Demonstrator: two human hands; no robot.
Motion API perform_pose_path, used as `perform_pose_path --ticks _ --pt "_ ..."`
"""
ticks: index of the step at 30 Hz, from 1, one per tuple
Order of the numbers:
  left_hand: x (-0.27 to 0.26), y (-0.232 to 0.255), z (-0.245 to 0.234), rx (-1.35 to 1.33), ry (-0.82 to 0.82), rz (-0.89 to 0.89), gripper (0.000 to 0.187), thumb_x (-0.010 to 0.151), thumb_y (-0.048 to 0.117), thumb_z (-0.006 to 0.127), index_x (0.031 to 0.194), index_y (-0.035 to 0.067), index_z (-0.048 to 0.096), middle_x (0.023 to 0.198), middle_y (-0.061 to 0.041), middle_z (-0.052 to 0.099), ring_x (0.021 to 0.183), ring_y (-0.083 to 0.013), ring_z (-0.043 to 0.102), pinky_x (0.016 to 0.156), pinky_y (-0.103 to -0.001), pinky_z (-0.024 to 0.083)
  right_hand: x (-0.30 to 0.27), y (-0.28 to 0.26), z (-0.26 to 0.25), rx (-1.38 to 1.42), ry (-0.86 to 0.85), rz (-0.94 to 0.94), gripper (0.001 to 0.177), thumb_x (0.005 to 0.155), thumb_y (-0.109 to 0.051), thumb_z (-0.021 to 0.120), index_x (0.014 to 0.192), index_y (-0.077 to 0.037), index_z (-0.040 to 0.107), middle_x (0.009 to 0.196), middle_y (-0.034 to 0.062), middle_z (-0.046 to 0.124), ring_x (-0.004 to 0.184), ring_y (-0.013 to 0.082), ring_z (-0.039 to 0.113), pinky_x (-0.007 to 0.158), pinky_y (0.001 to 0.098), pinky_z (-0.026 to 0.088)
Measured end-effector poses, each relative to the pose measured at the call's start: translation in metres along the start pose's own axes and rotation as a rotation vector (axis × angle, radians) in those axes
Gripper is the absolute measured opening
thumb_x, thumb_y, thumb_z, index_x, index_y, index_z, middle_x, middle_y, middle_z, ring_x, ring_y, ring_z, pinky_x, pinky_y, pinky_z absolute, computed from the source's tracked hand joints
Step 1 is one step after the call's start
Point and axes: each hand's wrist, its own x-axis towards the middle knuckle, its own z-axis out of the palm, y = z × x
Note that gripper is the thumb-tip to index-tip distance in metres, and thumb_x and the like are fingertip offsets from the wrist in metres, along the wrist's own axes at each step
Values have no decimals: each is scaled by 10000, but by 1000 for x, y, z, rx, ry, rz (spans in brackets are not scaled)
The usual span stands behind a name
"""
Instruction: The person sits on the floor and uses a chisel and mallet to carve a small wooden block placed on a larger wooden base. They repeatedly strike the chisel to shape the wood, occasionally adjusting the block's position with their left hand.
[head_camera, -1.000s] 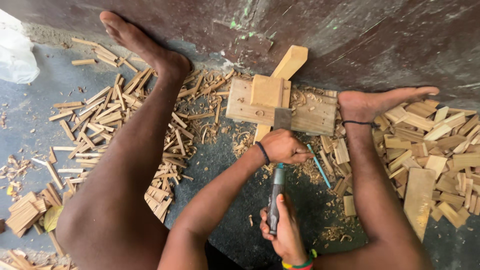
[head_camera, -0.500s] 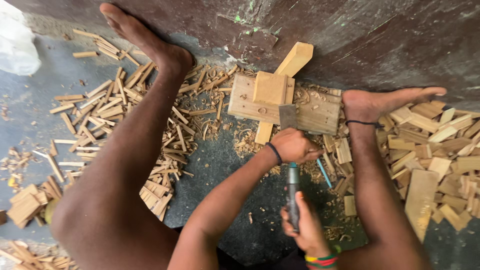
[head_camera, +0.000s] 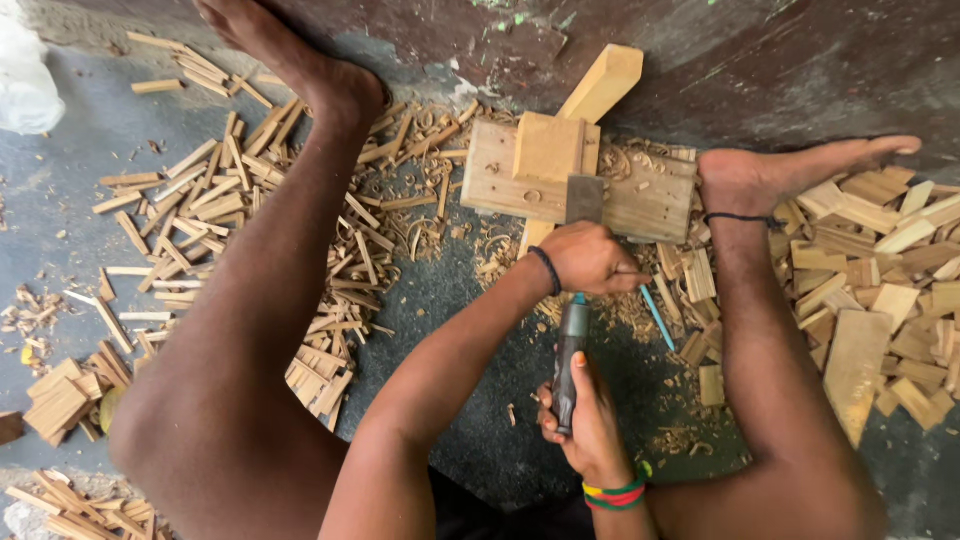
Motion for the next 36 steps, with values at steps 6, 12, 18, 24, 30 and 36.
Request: perform_pose_path --ticks 6,12,18,24,30,36 --pt "22 -37 3 223 75 127 290 725 469 684 708 197 784 630 -119 712 530 -333 676 536 -468 544 16 -28 28 -40 60 5 493 1009 -598 497 1215 -150 502 643 62 568 422 138 501 345 255 356" --pt "58 -64 -30 255 119 1 468 880 586 658 741 160 792 652 -116 710 595 -348 688 580 -460 558 61 -57 47 -113 5 -88 377 972 -571 486 1094 -215 485 647 52 559 427 148 499 333 261 323" --pt "46 -43 -27 306 150 16 509 914 613 640 737 157 780 661 -108 713 604 -326 694 551 -455 542 63 -46 12 11 -98 -131 381 1015 -540 465 1108 -170 479 690 77 555 446 140 487 348 257 336" --pt "61 13 -15 146 302 139 476 874 615 676 767 166 790 624 -105 692 572 -329 676 556 -443 542 26 -56 -17 134 -139 -195 513 1008 -554 430 1308 -144 509 669 46 529 416 101 451 332 224 335" --pt "31 35 3 119 248 180 408 912 552 648 786 188 783 667 -74 712 572 -298 680 519 -423 522 -7 -33 -35 73 -85 -143 521 994 -529 455 1325 -132 519 663 78 541 394 114 458 315 237 329" --pt "1 34 -13 190 173 115 406 911 530 660 767 172 786 622 -91 697 545 -304 671 501 -424 520 -12 -23 -23 -14 -40 -64 497 987 -495 465 1326 -140 541 665 92 558 388 129 474 318 244 332"
